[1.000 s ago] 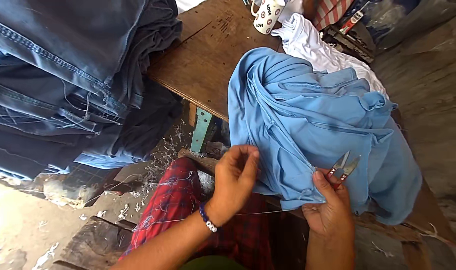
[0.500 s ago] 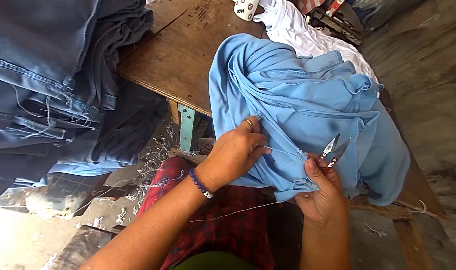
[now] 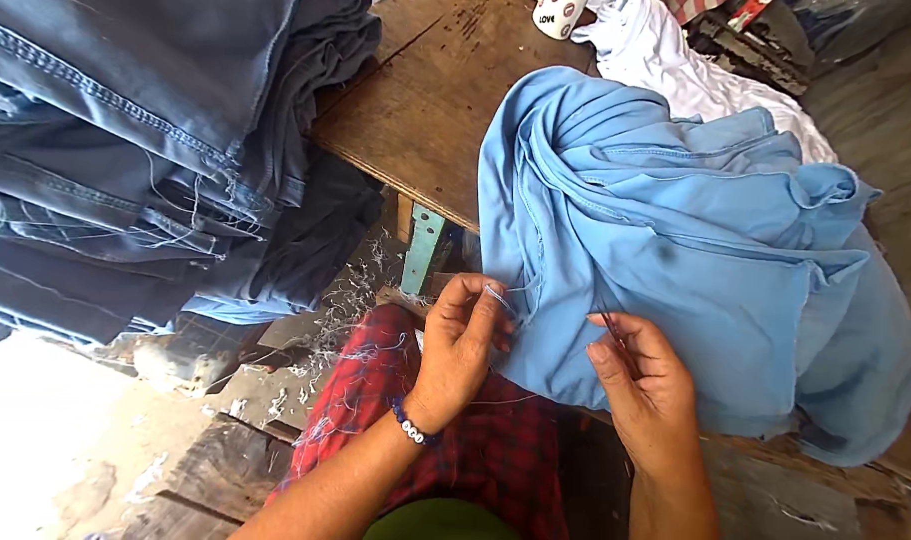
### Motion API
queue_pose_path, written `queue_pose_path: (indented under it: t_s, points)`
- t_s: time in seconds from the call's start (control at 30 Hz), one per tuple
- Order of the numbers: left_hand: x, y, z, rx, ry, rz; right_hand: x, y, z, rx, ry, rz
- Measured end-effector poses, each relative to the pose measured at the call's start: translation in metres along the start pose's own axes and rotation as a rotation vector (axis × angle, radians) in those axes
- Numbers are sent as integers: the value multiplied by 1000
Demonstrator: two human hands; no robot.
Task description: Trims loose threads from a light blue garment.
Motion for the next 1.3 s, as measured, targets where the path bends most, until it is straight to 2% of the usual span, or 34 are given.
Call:
queue_pose_path:
  t_s: [0.17, 0.33, 0.63, 0.83, 1.03, 1.13, 1.23, 1.3]
  points:
    - [3, 13, -1, -266, 13, 120, -3, -20, 9, 137, 21, -384]
    - [-4, 27, -5, -407, 1, 159, -20, -35, 15, 244, 14, -762]
    - [-9, 33, -9, -519, -25, 221, -41, -44, 21, 316, 26, -817]
    - [4, 23, -8, -406, -10, 152, -34, -38, 15, 281, 50, -718]
    - [38, -4, -10, -148, 95, 94, -10, -9, 6, 51, 91, -189]
    - [27, -5, -14, -164, -38, 174, -7, -2, -4, -12, 90, 18]
    - [0, -4, -11, -179, -192, 363, -6, 1, -15, -59, 110, 79]
    - [-7, -5, -9, -201, -188, 401, -6, 1, -22, -67, 138, 73]
Point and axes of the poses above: each hand's wrist, its own z-axis towards the middle knuckle, its own x-axis out of the back of the hand, y = z × x, the point moved 9 cm from there along z, towards the middle knuckle, and after that the axes turned 8 degrees about y, right-handed, at the moved point
